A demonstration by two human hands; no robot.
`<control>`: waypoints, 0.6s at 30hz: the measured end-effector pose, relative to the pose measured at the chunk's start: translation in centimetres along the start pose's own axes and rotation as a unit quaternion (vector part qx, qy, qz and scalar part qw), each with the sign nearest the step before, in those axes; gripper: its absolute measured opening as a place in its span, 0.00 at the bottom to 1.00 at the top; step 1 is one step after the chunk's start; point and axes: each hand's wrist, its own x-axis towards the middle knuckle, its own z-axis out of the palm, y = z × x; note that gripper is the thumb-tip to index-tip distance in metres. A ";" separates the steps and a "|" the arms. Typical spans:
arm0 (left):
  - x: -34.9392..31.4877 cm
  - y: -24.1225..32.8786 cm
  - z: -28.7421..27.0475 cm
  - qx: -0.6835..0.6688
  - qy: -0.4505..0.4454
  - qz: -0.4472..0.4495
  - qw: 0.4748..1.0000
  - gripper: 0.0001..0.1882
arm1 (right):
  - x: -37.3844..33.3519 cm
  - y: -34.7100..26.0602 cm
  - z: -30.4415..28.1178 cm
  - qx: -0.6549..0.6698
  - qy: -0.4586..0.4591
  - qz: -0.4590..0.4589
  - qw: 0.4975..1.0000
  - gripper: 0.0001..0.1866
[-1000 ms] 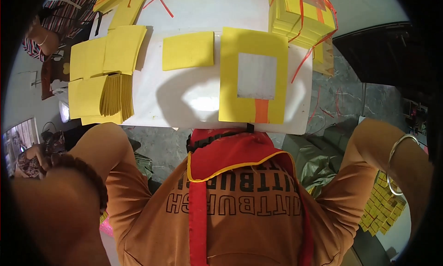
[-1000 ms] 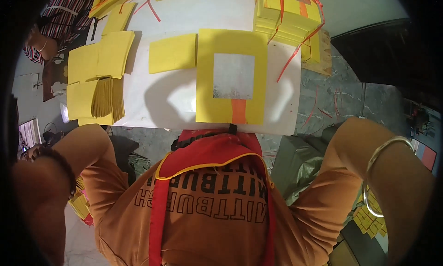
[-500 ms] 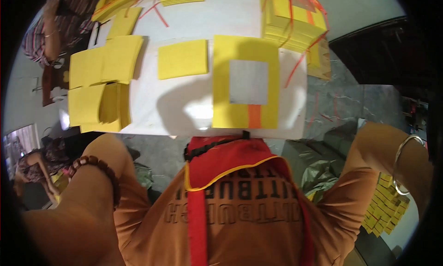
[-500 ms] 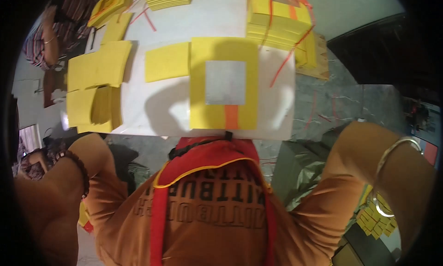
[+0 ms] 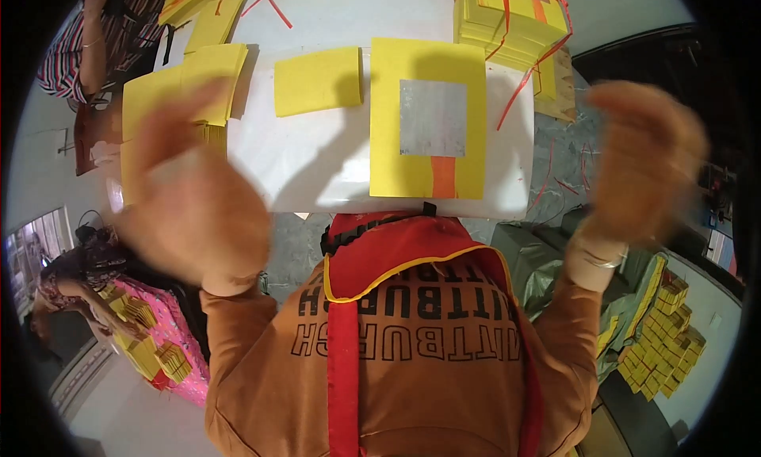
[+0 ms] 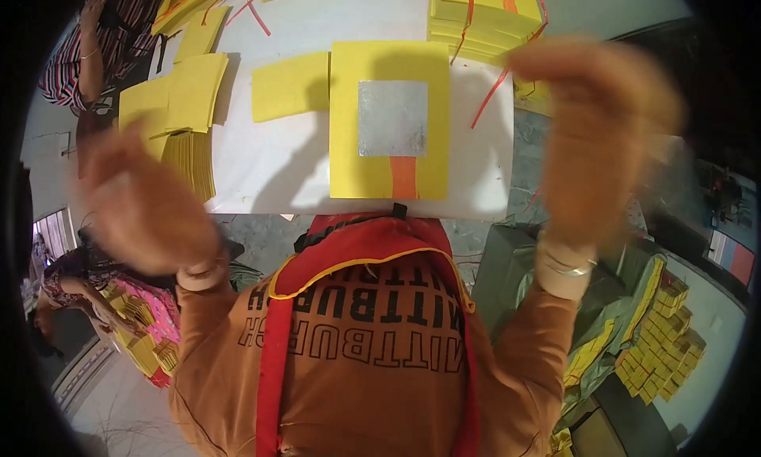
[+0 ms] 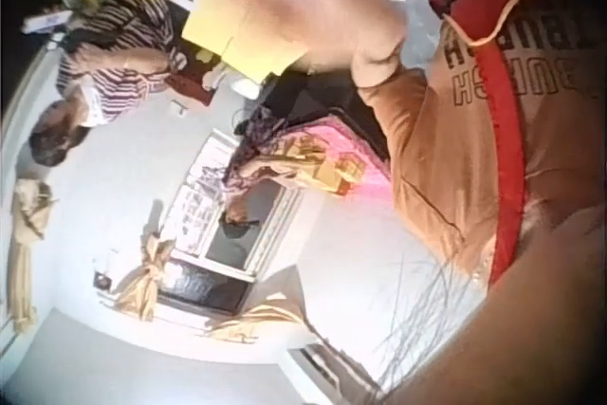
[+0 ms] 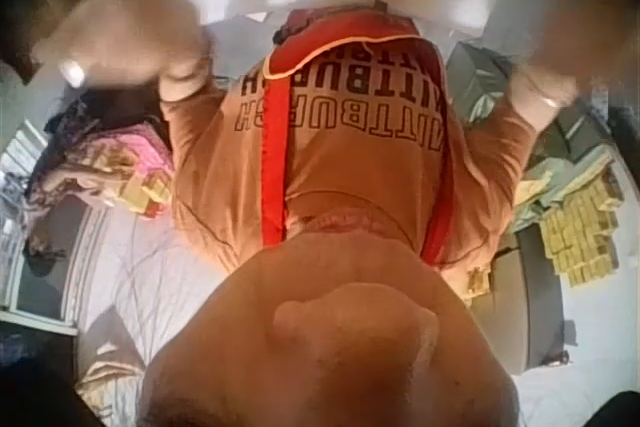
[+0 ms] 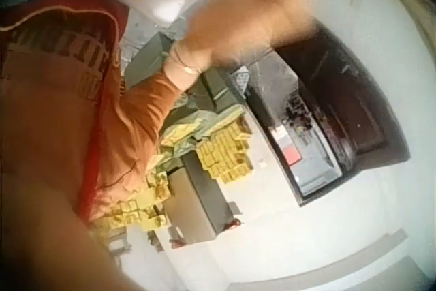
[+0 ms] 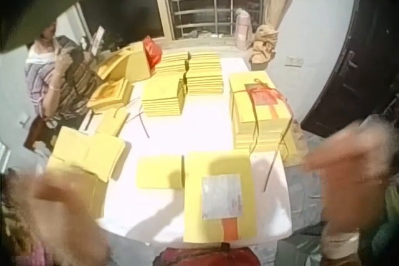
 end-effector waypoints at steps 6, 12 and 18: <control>-14.6 -4.3 -1.8 0.164 -0.429 -0.007 0.888 0.15 | -11.2 7.2 2.9 -0.283 -0.013 0.210 0.936 0.10; -15.6 -4.6 -2.1 0.205 -0.501 0.058 0.839 0.20 | -15.7 9.2 3.8 -0.332 -0.030 0.229 0.915 0.08; -13.7 -5.1 -1.8 0.140 -0.519 0.020 0.843 0.12 | -16.4 9.7 4.2 -0.237 0.041 0.267 0.933 0.06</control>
